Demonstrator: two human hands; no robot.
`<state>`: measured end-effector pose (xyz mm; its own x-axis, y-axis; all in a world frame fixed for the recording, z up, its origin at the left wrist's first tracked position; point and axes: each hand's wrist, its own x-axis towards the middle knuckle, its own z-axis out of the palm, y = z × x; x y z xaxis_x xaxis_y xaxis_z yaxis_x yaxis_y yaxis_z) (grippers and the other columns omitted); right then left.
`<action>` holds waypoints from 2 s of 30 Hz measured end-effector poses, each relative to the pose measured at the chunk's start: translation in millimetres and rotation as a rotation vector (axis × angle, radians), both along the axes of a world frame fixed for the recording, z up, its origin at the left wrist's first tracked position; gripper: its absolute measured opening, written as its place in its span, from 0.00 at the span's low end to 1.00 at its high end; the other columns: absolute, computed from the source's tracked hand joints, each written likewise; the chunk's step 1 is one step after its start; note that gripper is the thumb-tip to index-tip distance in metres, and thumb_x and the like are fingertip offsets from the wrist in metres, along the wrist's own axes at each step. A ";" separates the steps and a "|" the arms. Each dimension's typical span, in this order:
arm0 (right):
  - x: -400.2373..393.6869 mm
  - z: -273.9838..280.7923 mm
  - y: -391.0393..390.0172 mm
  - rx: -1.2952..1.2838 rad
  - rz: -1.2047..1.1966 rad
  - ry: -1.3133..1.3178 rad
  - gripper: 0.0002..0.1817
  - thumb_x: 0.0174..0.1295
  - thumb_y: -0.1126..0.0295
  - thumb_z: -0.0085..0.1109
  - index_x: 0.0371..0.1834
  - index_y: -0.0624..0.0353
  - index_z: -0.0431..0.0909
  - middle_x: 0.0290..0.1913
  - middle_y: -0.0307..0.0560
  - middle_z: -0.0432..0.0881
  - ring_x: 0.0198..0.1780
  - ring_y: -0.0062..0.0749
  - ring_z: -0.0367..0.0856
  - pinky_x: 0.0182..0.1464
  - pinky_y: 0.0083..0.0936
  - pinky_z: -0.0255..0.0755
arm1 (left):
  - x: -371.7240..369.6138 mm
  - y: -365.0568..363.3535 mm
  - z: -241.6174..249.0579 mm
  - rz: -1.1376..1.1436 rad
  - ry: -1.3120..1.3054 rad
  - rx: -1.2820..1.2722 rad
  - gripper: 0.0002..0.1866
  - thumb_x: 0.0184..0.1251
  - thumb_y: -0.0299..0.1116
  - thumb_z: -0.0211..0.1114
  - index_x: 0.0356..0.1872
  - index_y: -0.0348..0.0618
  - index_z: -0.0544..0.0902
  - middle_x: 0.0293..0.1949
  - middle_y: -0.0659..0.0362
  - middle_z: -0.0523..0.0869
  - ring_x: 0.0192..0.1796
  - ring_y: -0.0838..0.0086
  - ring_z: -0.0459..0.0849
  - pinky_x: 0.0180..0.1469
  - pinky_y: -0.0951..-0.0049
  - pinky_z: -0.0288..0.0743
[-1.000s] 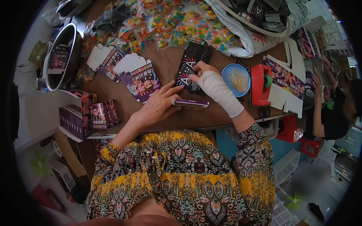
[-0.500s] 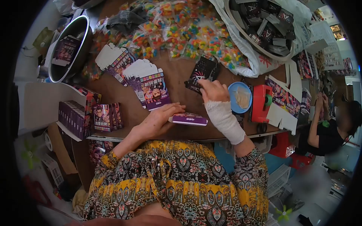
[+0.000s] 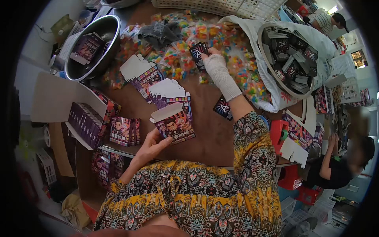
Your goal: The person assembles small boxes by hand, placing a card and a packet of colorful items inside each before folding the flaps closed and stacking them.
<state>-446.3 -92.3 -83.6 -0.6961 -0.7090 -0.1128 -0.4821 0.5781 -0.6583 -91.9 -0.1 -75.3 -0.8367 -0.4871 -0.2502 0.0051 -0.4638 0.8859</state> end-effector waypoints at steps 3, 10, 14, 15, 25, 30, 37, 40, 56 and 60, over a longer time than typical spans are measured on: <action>24.2 2.6 -1.9 -0.093 0.169 0.517 0.15 0.64 0.62 0.66 0.47 0.60 0.82 0.49 0.50 0.83 0.53 0.49 0.80 0.55 0.43 0.74 | 2.4 -1.2 2.4 0.031 0.002 0.021 0.26 0.78 0.27 0.61 0.73 0.38 0.68 0.61 0.60 0.81 0.61 0.79 0.78 0.65 0.74 0.71; 55.9 -1.3 55.5 -0.300 0.239 0.382 0.12 0.62 0.74 0.65 0.48 0.58 0.78 0.50 0.51 0.78 0.49 0.54 0.80 0.51 0.43 0.77 | 2.6 -3.4 0.0 0.201 0.082 0.002 0.27 0.80 0.28 0.57 0.76 0.36 0.63 0.65 0.59 0.77 0.66 0.79 0.74 0.67 0.74 0.69; 46.0 -31.9 91.9 -0.326 0.374 0.507 0.16 0.66 0.75 0.60 0.57 0.54 0.76 0.56 0.54 0.79 0.54 0.55 0.81 0.52 0.42 0.78 | -2.5 -3.7 -7.1 0.244 0.081 -0.025 0.18 0.82 0.31 0.56 0.66 0.35 0.69 0.56 0.62 0.81 0.56 0.82 0.79 0.60 0.76 0.74; 46.1 -26.2 94.4 -0.324 0.327 0.375 0.18 0.67 0.75 0.60 0.60 0.54 0.75 0.58 0.55 0.79 0.56 0.55 0.81 0.53 0.40 0.78 | -2.9 -2.0 -7.5 0.262 0.074 -0.019 0.18 0.82 0.31 0.56 0.66 0.35 0.69 0.56 0.62 0.81 0.56 0.82 0.79 0.60 0.76 0.74; 105.6 104.6 172.9 -0.235 0.795 -0.048 0.14 0.63 0.80 0.61 0.52 0.60 0.80 0.52 0.47 0.81 0.54 0.38 0.83 0.55 0.30 0.76 | 10.1 2.2 8.8 0.051 0.026 -0.178 0.24 0.80 0.30 0.59 0.72 0.38 0.66 0.56 0.60 0.82 0.55 0.81 0.78 0.58 0.76 0.74; 116.9 100.3 171.5 -0.159 1.046 0.023 0.17 0.61 0.75 0.63 0.54 0.57 0.80 0.54 0.50 0.81 0.54 0.49 0.81 0.57 0.38 0.76 | 3.3 19.3 3.3 0.040 0.001 -0.312 0.22 0.80 0.29 0.58 0.70 0.37 0.68 0.56 0.61 0.80 0.57 0.80 0.77 0.60 0.77 0.72; 141.6 86.2 152.5 -0.279 0.749 0.053 0.17 0.66 0.72 0.60 0.58 0.60 0.74 0.54 0.52 0.82 0.57 0.47 0.82 0.60 0.38 0.77 | 32.8 30.4 -41.3 0.307 -0.139 -0.318 0.21 0.82 0.30 0.55 0.71 0.41 0.71 0.69 0.55 0.74 0.68 0.70 0.75 0.67 0.71 0.71; 150.4 67.0 149.3 -0.225 0.837 0.036 0.16 0.68 0.67 0.60 0.56 0.58 0.77 0.54 0.55 0.82 0.57 0.51 0.83 0.59 0.41 0.78 | 29.1 33.8 -31.0 0.249 -0.023 -0.369 0.23 0.81 0.27 0.54 0.74 0.40 0.67 0.72 0.54 0.71 0.70 0.68 0.72 0.70 0.69 0.68; 174.3 38.0 222.7 -0.350 0.435 -0.315 0.10 0.69 0.73 0.64 0.51 0.62 0.81 0.46 0.42 0.81 0.44 0.23 0.83 0.46 0.21 0.77 | 34.2 50.2 12.5 0.247 0.098 0.069 0.20 0.80 0.24 0.56 0.69 0.39 0.67 0.55 0.58 0.81 0.55 0.82 0.79 0.59 0.77 0.75; 175.2 13.0 234.7 -0.291 0.424 -0.594 0.10 0.70 0.72 0.64 0.52 0.61 0.81 0.44 0.39 0.81 0.45 0.19 0.81 0.47 0.19 0.75 | 32.7 45.3 -1.1 0.263 -0.008 0.023 0.18 0.80 0.26 0.57 0.66 0.38 0.71 0.49 0.62 0.84 0.50 0.85 0.80 0.54 0.80 0.76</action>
<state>-271.1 142.4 -70.6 -0.2405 -0.9589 -0.1506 -0.1424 0.1884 -0.9717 -59.2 45.1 -76.5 -0.6797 -0.6819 -0.2703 0.1211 -0.4677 0.8755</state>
